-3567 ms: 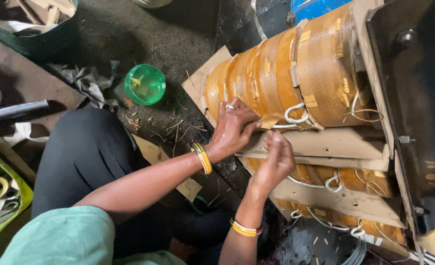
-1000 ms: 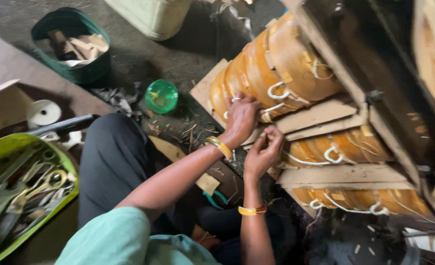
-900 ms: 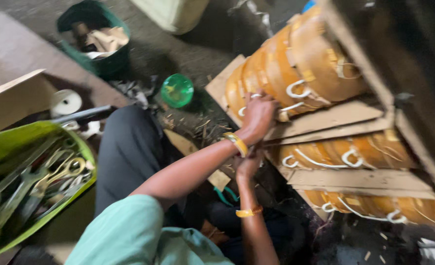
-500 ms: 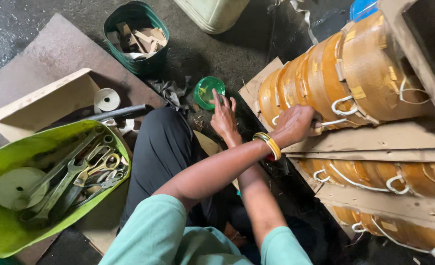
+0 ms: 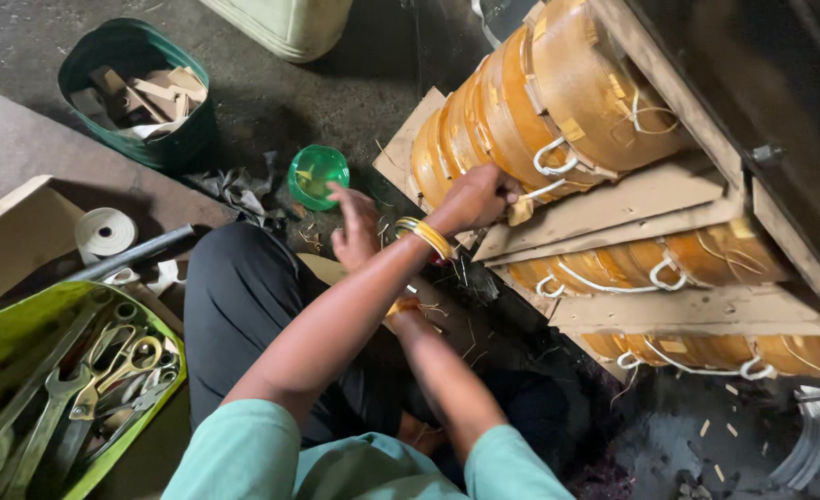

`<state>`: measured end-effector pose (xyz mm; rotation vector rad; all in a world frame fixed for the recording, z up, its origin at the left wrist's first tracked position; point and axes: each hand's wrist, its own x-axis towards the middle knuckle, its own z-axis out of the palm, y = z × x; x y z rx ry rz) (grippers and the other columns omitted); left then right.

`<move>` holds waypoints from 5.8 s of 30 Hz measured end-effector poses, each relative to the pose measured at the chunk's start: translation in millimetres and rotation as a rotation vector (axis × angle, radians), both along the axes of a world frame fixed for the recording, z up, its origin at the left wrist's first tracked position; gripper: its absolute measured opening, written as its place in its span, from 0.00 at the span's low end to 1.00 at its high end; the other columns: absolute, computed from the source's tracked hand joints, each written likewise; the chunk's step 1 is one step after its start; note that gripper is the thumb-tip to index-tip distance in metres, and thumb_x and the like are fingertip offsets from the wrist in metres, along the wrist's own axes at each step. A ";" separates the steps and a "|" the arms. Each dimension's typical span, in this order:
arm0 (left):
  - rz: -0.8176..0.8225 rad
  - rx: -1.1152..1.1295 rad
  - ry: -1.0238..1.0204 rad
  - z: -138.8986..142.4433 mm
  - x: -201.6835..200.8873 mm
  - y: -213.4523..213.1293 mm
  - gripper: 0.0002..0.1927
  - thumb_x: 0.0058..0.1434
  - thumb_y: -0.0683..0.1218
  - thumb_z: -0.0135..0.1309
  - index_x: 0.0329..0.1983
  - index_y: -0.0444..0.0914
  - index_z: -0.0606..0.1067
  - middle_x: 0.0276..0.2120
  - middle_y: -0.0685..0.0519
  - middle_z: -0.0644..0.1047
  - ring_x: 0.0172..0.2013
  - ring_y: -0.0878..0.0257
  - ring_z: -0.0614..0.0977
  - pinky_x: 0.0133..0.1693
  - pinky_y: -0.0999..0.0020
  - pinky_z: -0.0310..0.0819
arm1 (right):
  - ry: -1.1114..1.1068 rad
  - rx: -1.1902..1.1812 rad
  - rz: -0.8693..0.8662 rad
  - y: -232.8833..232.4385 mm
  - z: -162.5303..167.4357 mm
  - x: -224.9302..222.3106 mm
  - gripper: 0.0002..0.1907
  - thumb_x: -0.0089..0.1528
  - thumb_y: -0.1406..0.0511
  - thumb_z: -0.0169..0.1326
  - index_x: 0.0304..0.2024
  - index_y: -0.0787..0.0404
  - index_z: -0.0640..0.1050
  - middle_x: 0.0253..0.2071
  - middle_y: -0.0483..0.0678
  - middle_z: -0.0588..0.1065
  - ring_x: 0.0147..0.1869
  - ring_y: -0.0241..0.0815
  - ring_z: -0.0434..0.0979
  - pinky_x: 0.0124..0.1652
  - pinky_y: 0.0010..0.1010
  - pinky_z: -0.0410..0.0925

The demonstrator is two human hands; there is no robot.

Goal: The person sits on the floor and repeatedly tears strips of brown paper, then inserts them into slots on stacked cylindrical woven baskets. The person handles the paper strips and baskets by hand, working on multiple baskets in a row.

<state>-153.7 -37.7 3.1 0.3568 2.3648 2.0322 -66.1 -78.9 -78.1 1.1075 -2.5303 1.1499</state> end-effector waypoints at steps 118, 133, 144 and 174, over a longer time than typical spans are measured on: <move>0.328 0.185 -0.283 -10.0 17.1 -4.8 0.10 0.53 0.50 0.60 0.31 0.40 0.85 0.27 0.44 0.83 0.31 0.51 0.86 0.37 0.56 0.77 | 0.747 1.001 -0.115 206.9 152.6 -56.7 0.17 0.66 0.70 0.56 0.58 0.59 0.79 0.25 0.49 0.77 0.30 0.46 0.80 0.31 0.37 0.72; 0.439 -0.009 0.772 -49.3 30.1 17.8 0.18 0.61 0.45 0.59 0.55 0.40 0.73 0.44 0.44 0.80 0.44 0.44 0.80 0.43 0.51 0.73 | 0.382 0.872 -0.434 184.8 161.5 -24.2 0.22 0.69 0.63 0.59 0.61 0.68 0.74 0.25 0.59 0.76 0.27 0.61 0.78 0.26 0.51 0.68; 0.333 -0.293 -0.110 -49.6 2.8 37.7 0.15 0.76 0.55 0.51 0.48 0.39 0.78 0.36 0.44 0.83 0.35 0.52 0.84 0.41 0.54 0.76 | -0.065 0.512 -0.433 252.8 -45.0 76.1 0.29 0.55 0.52 0.68 0.48 0.67 0.80 0.39 0.61 0.79 0.43 0.59 0.79 0.44 0.48 0.71; -0.450 -0.147 -0.097 -164.8 123.8 205.8 0.18 0.69 0.56 0.51 0.42 0.37 0.80 0.30 0.40 0.80 0.32 0.45 0.82 0.39 0.52 0.76 | -0.672 -0.584 -0.878 539.7 -0.6 195.0 0.09 0.68 0.68 0.56 0.45 0.69 0.81 0.32 0.49 0.80 0.31 0.36 0.80 0.30 0.25 0.72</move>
